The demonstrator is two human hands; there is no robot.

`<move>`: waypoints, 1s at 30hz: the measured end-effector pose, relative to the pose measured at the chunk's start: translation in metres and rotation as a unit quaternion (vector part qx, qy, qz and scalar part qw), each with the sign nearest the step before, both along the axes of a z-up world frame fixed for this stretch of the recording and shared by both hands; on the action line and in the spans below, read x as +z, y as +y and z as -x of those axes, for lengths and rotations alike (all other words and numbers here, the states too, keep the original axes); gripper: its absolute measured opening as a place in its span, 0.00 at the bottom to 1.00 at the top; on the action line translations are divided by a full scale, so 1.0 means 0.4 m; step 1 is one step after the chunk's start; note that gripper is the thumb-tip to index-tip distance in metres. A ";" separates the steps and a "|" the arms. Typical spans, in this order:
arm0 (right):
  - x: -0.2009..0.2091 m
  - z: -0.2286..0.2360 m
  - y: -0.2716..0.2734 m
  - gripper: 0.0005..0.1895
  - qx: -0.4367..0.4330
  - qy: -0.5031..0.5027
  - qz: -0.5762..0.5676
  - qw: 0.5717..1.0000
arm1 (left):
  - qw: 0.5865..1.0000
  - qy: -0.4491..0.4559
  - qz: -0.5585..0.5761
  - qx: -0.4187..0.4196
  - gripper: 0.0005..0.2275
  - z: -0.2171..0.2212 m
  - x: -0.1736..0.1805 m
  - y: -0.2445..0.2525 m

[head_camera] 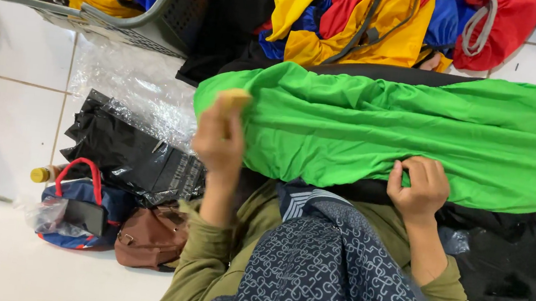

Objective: Trimming loose threads from a green fabric cover with scissors and cleaning the surface with a sponge

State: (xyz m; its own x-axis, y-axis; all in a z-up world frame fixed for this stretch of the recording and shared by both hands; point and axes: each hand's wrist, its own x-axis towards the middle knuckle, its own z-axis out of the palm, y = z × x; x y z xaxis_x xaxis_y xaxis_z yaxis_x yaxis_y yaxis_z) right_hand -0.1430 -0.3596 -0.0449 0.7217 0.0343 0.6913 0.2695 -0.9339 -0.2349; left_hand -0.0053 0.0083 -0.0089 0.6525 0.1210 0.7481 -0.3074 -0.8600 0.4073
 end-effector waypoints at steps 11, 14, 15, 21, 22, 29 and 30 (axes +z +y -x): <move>0.020 0.005 0.009 0.10 0.006 0.018 0.011 1.000 | 0.972 -0.051 -0.226 0.036 0.09 -0.028 0.042 0.058; 0.020 -0.009 0.004 0.10 0.020 0.003 0.002 1.000 | 0.937 0.026 -0.231 0.261 0.04 -0.070 -0.033 0.289; 0.025 -0.014 0.004 0.10 0.021 0.007 0.004 1.000 | 0.959 0.062 -0.136 0.242 0.08 -0.077 -0.075 0.354; 0.117 -0.042 0.080 0.09 0.045 0.009 -0.071 0.996 | 0.962 0.182 0.096 0.179 0.13 -0.153 -0.296 0.447; 0.135 -0.042 0.097 0.10 0.050 -0.006 -0.071 0.996 | 0.952 0.221 0.124 0.169 0.13 -0.162 -0.344 0.444; 0.197 -0.123 0.083 0.14 0.000 0.111 0.037 0.993 | 0.884 0.442 0.140 0.053 0.19 -0.228 -0.376 0.382; 0.192 -0.118 0.067 0.15 -0.013 0.122 0.057 0.991 | 0.877 0.457 0.127 0.074 0.17 -0.222 -0.381 0.386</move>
